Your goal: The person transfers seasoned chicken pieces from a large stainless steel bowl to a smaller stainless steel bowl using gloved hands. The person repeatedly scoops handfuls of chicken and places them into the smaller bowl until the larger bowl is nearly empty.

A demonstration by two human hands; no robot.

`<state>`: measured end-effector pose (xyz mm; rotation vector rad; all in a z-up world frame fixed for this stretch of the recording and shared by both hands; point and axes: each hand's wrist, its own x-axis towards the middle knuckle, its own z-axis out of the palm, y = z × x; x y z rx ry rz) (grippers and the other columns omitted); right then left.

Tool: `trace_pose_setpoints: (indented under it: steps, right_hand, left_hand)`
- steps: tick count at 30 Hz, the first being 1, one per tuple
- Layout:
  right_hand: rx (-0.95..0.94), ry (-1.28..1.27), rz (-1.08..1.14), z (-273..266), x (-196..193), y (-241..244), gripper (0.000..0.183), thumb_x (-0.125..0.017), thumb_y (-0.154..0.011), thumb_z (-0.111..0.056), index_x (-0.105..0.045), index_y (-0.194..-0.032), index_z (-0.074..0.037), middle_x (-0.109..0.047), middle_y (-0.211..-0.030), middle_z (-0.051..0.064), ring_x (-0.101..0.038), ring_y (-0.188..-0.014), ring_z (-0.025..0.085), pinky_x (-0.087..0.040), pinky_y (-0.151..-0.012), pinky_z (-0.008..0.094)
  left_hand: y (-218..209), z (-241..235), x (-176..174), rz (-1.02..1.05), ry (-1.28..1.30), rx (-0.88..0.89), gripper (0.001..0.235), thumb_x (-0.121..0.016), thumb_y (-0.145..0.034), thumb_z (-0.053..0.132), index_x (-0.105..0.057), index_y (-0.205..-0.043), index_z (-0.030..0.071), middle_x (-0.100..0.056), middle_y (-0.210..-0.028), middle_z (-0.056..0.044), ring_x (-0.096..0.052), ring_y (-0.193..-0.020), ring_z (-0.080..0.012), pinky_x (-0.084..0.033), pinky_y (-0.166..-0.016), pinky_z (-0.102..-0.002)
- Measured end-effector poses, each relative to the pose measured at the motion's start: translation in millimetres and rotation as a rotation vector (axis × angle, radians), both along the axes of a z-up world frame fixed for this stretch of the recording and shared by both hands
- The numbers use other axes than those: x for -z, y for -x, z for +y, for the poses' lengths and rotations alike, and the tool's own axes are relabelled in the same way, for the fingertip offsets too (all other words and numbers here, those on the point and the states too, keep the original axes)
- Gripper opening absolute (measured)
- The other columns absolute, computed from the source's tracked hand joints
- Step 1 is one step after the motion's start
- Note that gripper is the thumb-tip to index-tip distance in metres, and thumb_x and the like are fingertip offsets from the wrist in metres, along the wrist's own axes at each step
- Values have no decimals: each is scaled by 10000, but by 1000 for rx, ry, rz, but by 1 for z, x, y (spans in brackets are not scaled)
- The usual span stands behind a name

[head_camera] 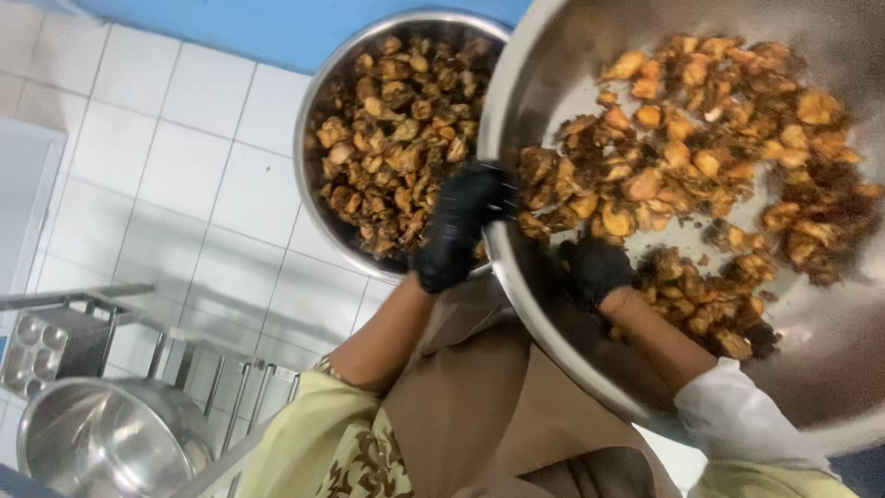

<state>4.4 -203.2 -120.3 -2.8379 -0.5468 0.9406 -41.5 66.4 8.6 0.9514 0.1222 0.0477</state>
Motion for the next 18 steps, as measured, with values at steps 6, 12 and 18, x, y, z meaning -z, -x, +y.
trace_pose_setpoints:
  steps: [6,12,18]
  right_hand:
    - [67,-548,265,-17,-41,-24,502,-695,-952,-259,-562,-1433,-206,-773,-1039,209,-721,-814,320,-586,-707,452]
    - [340,-970,322,-36,-176,-44,542,-771,-868,-146,-566,-1345,8,-712,-1072,143,-677,-868,226,-590,-793,374]
    - [-60,-1245,-205,33,-241,-8,346,-583,-1082,-96,-553,-1418,-18,-618,-1386,155,-590,-1317,263,-476,-1145,384]
  left_hand:
    - [12,-59,-12,70,54,486,515,-655,-1018,212,-513,-1475,24,-596,-1430,-140,-621,-1277,-237,-553,-1035,-405]
    - [-1,-70,-21,-39,-167,368,747,-705,-999,257,-318,-1618,100,-440,-1599,-98,-465,-1458,-232,-424,-1217,-448]
    - [-10,-57,-17,-36,439,574,675,-708,-1084,270,-396,-1642,50,-641,-1042,-206,-687,-975,-269,-605,-866,-405]
